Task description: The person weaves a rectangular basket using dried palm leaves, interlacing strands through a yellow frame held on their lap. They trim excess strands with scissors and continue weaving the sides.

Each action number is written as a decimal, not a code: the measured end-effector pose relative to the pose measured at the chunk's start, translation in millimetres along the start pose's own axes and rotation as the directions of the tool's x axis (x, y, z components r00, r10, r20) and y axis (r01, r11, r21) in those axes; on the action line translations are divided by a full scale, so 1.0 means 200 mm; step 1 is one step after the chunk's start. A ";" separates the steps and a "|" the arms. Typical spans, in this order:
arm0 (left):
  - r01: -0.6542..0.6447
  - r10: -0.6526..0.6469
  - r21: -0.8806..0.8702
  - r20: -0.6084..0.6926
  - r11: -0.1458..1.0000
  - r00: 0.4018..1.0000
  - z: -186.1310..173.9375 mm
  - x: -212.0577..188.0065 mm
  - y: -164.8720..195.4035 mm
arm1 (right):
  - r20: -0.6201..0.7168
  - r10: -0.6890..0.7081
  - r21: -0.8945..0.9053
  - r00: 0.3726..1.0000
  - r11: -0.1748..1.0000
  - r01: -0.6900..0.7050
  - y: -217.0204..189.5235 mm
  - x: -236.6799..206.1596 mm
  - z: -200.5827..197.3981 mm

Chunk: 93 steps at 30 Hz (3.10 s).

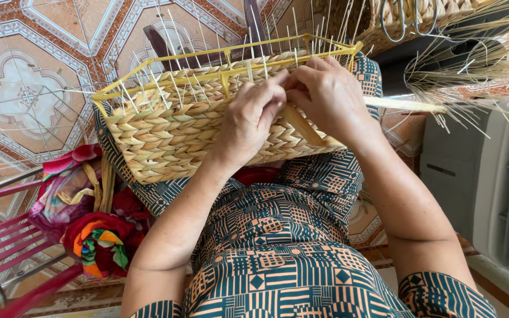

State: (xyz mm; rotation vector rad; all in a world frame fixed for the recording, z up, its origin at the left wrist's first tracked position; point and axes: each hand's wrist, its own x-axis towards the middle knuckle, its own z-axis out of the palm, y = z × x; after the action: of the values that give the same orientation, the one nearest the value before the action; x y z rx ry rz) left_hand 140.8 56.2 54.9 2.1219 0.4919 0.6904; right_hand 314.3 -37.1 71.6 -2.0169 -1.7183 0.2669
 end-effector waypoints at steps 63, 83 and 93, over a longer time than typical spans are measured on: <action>0.154 -0.106 -0.143 0.294 0.978 0.950 0.11 0.21 -0.14 | 0.187 0.240 -0.159 0.953 0.964 -0.212 0.33 -0.15 -0.29; -0.020 0.023 0.025 -0.154 0.999 0.988 0.16 0.13 -0.01 | -0.051 0.037 -0.010 0.998 0.999 -0.038 -0.04 -0.26 0.01; 0.041 -0.039 -0.003 0.222 0.999 0.974 0.18 0.26 -0.04 | -0.118 -0.125 -0.286 0.985 0.954 0.087 0.00 -0.10 -0.28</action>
State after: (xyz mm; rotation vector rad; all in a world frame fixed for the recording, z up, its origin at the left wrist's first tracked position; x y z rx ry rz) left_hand 203.1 69.0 47.3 2.1440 0.4072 0.4248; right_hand 335.4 -69.0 116.1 -2.0720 -1.8549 -0.1551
